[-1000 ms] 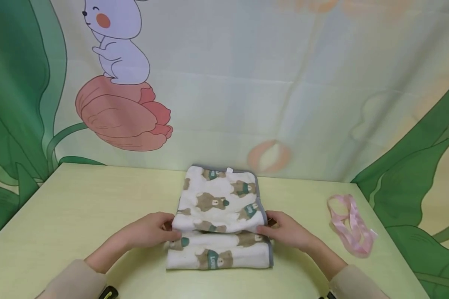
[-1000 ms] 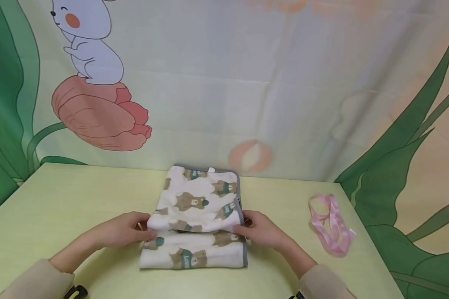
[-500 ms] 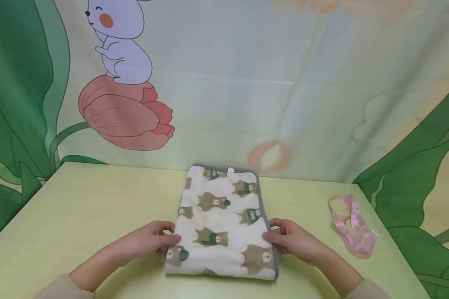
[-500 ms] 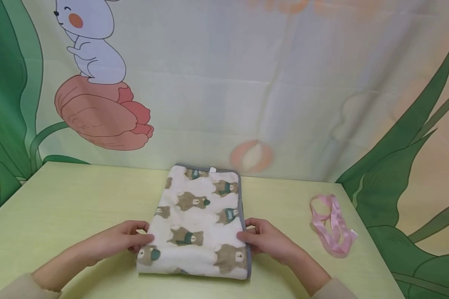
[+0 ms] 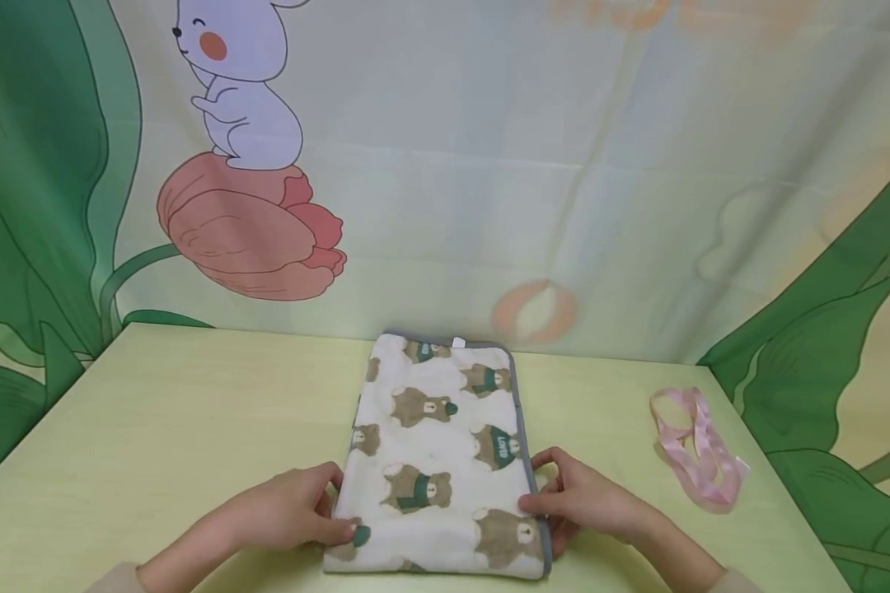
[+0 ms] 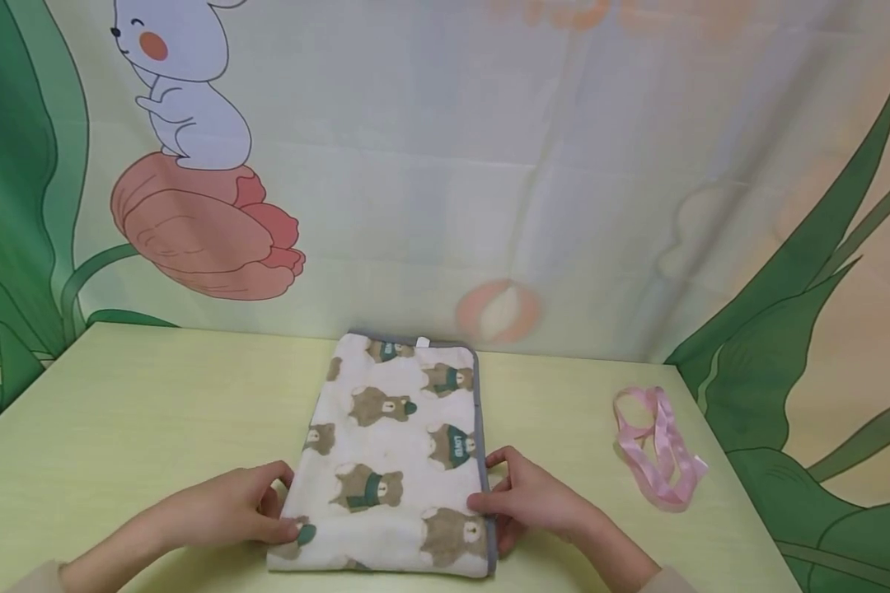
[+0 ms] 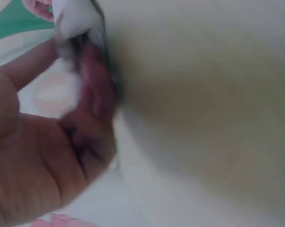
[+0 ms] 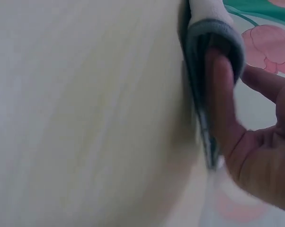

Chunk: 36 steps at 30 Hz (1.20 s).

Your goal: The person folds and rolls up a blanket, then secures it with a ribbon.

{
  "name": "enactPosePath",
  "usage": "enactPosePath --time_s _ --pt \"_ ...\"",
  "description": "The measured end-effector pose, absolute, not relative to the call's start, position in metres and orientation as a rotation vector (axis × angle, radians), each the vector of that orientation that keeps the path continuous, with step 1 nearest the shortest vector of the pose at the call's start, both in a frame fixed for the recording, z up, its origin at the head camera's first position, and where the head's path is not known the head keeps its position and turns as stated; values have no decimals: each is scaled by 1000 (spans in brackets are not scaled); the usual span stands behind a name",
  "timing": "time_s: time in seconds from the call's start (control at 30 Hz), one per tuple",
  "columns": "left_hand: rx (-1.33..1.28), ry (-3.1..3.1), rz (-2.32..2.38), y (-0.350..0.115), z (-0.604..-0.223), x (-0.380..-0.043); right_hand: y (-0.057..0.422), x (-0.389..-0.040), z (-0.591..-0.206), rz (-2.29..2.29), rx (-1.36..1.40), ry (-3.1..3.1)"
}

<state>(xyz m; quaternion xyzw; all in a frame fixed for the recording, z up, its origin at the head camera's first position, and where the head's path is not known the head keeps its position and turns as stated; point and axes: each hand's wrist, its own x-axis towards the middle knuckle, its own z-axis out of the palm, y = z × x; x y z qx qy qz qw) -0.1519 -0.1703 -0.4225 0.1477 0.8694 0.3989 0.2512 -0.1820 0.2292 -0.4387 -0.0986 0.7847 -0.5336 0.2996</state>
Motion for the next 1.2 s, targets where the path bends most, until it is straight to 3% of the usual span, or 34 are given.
enactPosePath --time_s 0.17,0.47,0.63,0.93,1.2 --pt "478 2694 801 -167 -415 -145 231 -176 -423 -1062 -544 2509" --pt "1224 2647 742 -160 -423 -146 206 -157 -404 -734 -992 2709" --pt "1415 2636 643 -152 -430 -140 194 -144 -406 -570 -1084 2625" --pt "1528 2676 539 -152 -444 -138 185 -138 -418 -408 -1125 2588" --pt "1394 2669 507 -146 -431 -134 185 -141 -426 -338 -1190 2575"
